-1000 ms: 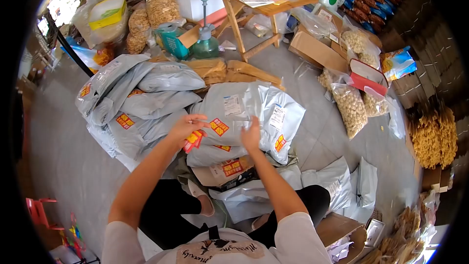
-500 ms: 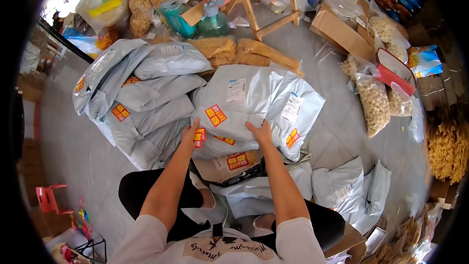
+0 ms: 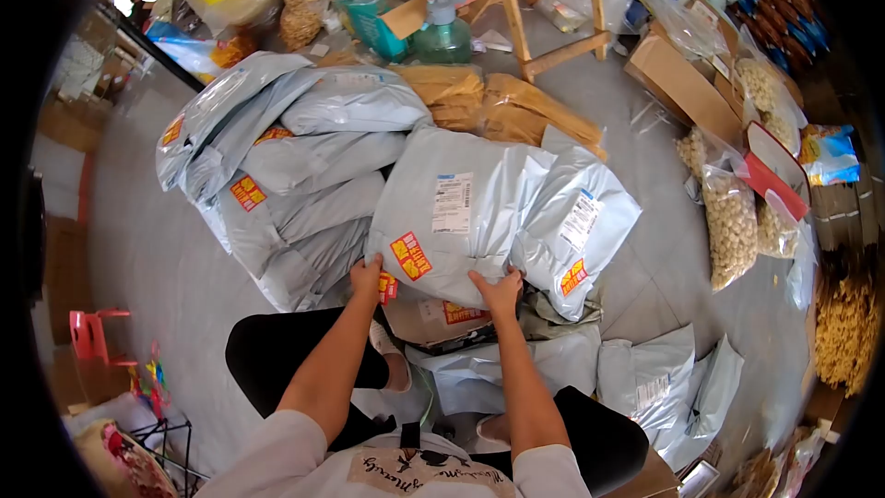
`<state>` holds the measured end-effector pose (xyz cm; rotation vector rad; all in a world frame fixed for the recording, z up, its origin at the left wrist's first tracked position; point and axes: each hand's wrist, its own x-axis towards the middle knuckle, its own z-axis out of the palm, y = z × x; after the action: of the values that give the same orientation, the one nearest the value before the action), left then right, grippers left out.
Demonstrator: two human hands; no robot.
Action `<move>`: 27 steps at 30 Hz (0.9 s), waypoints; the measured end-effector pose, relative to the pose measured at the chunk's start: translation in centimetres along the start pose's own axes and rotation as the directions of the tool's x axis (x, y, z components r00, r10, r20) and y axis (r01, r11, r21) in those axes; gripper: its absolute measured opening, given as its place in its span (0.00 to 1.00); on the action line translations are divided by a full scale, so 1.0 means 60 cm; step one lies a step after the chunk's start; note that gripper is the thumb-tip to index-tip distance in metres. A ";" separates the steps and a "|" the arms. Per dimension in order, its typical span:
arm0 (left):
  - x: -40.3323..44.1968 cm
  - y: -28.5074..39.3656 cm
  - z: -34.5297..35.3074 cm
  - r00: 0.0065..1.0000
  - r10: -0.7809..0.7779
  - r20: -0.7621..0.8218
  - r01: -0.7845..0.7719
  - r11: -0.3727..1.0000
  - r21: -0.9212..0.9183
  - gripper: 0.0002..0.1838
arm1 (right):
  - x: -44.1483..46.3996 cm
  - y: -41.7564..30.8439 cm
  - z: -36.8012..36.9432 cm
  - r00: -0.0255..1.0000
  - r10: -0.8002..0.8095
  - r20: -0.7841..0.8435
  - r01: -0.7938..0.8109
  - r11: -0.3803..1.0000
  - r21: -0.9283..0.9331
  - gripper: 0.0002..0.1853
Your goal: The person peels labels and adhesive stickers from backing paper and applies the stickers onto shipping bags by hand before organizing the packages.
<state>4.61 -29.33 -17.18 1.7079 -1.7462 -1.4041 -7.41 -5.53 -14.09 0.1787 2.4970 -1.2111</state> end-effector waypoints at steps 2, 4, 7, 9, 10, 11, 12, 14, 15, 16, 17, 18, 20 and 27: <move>0.019 0.016 -0.008 0.951 -0.189 0.244 0.224 0.967 -0.124 0.20 | 0.007 0.002 0.006 0.997 -0.023 0.071 0.012 0.987 0.158 0.53; 0.036 0.010 -0.004 0.958 -0.153 0.243 0.184 0.977 -0.109 0.21 | 0.020 -0.029 0.001 0.971 0.090 0.222 -0.176 0.898 0.403 0.49; 0.007 0.045 -0.002 0.929 -0.134 0.345 0.239 0.929 -0.281 0.22 | -0.029 -0.156 -0.072 0.854 0.085 0.513 -0.393 0.751 0.530 0.42; -0.004 0.087 -0.013 0.937 -0.140 0.321 0.220 0.949 -0.227 0.18 | -0.022 -0.164 -0.073 0.886 0.084 0.456 -0.342 0.782 0.522 0.35; -0.001 0.099 -0.017 0.923 -0.196 0.331 0.294 0.914 -0.278 0.17 | -0.010 -0.164 -0.071 0.888 0.080 0.454 -0.351 0.755 0.554 0.35; -0.005 0.109 -0.018 0.929 -0.183 0.322 0.282 0.913 -0.296 0.17 | 0.001 -0.165 -0.067 0.889 0.072 0.453 -0.358 0.727 0.586 0.34; -0.030 0.141 -0.027 0.941 -0.198 0.273 0.297 0.871 -0.391 0.17 | -0.020 -0.201 -0.091 0.893 0.038 0.449 -0.334 0.725 0.602 0.32; -0.075 0.188 -0.058 0.957 -0.209 0.201 0.284 0.815 -0.505 0.16 | -0.043 -0.235 -0.125 0.880 -0.008 0.475 -0.361 0.637 0.681 0.30; -0.100 0.199 -0.076 0.949 -0.196 0.246 0.310 0.717 -0.624 0.17 | -0.056 -0.249 -0.140 0.871 -0.031 0.491 -0.400 0.536 0.743 0.27; -0.127 0.207 -0.097 0.941 -0.171 0.293 0.335 0.601 -0.726 0.17 | -0.076 -0.269 -0.159 0.863 -0.056 0.501 -0.395 0.543 0.741 0.27; -0.157 0.213 -0.118 0.968 -0.119 0.222 0.248 0.604 -0.758 0.19 | -0.098 -0.286 -0.181 0.856 -0.067 0.513 -0.421 0.485 0.766 0.25; -0.191 0.215 -0.141 0.986 -0.068 0.155 0.164 0.602 -0.782 0.20 | -0.118 -0.298 -0.198 0.850 -0.075 0.521 -0.445 0.425 0.788 0.22; -0.264 0.210 -0.192 0.995 0.041 0.086 0.037 0.670 -0.741 0.20 | -0.150 -0.308 -0.213 0.861 -0.091 0.500 -0.419 0.429 0.800 0.22; -0.381 0.187 -0.264 0.335 -0.264 0.904 0.887 0.413 -0.208 0.22 | -0.263 -0.401 -0.240 0.900 -0.160 0.406 -0.301 0.447 0.843 0.21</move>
<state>15.94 -17.70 8.01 1.3923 -0.3199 -3.0476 -2.94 -8.67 17.59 0.2354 1.2030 -2.1520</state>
